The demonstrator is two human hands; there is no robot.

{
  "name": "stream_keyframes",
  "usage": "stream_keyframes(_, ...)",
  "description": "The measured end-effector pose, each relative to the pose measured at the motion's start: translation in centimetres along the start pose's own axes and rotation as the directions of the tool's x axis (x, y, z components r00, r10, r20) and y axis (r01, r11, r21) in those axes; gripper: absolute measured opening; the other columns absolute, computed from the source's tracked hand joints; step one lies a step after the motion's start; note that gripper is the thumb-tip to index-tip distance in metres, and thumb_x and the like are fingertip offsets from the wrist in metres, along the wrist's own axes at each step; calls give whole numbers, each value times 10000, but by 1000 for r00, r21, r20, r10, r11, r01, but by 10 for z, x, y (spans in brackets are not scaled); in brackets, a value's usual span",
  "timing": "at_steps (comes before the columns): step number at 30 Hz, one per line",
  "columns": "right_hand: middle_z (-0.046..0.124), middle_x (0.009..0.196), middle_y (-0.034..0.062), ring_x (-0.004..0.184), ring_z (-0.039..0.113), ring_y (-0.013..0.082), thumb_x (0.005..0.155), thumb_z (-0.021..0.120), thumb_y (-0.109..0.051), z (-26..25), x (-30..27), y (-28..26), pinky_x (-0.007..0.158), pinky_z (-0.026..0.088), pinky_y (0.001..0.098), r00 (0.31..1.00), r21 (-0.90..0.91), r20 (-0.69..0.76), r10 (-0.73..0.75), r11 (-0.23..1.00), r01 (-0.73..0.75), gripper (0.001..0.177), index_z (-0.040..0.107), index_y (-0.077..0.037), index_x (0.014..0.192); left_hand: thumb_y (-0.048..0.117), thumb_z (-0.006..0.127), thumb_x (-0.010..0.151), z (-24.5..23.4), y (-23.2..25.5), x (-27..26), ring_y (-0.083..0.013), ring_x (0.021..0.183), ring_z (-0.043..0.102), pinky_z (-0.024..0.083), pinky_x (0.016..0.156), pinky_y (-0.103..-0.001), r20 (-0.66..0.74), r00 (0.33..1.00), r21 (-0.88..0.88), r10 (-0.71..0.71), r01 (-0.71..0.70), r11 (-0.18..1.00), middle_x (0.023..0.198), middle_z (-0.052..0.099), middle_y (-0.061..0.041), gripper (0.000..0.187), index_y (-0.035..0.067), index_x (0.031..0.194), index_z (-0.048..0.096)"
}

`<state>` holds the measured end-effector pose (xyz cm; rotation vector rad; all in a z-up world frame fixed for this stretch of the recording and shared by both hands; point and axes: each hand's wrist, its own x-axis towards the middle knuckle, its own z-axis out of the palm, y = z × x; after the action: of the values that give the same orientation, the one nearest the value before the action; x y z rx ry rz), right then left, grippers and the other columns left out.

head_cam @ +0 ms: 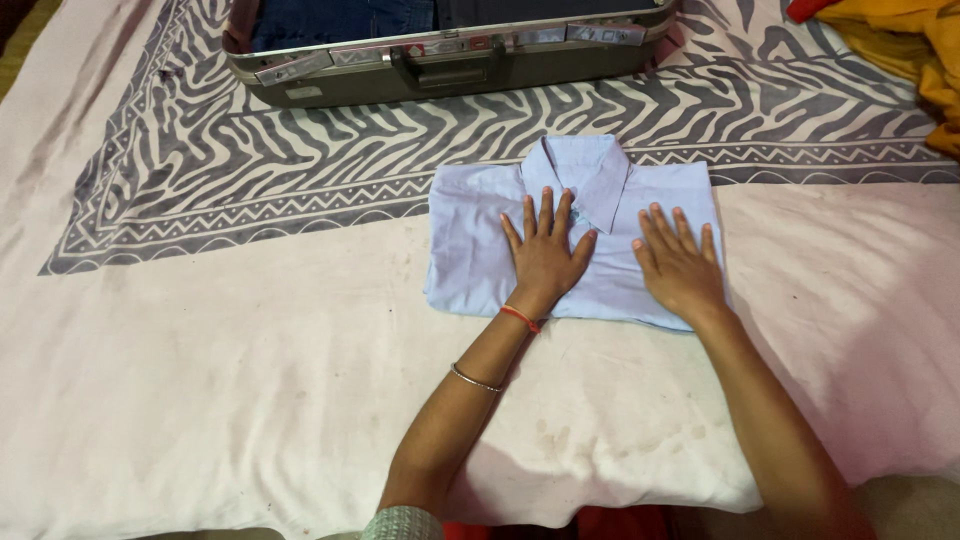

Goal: The person folds a light blue button-up shirt on a bed, smoothing the fabric and aligning the sleeves. They then place the folded shirt into an open suitcase that already contains other folded clothes.

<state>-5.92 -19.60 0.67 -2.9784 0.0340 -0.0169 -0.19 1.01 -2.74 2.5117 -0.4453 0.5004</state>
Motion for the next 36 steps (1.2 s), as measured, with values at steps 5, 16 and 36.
stream_keyframes(5, 5, 1705, -45, 1555, -43, 244, 994, 134, -595, -7, 4, 39, 1218, -93, 538, 987, 24, 82, 138, 990, -140, 731, 97, -238, 1630, 597, 476, 970, 2, -1, 1, -455, 1564, 131, -90, 1177, -733, 21, 1000, -2, -8, 8, 1000, 1685, 269, -168, 785, 203, 1625, 297)
stream_keyframes(16, 7, 1723, 146, 1585, -63, 309, 1047, 236, -578, 11, 68, -11, 1203, -104, 594, 994, 52, -70, -82, 995, 86, 799, 104, -33, 1616, 597, 453, 985, 4, 0, 1, -451, 1569, 116, -86, 1171, -744, 19, 1000, 44, -2, 1, 999, 1689, 249, -170, 787, 177, 1628, 282)
stream_keyframes(36, 226, 1648, 237, 1528, 208, 411, 979, 466, -604, 17, 78, 89, 1253, 186, 473, 964, 338, -172, 201, 932, -134, 928, 165, -15, 1629, 683, 493, 918, -60, -51, 16, -419, 1531, 187, -19, 1098, -815, -40, 965, 274, -259, 260, 926, 1634, 289, -210, 870, 48, 1506, 411)
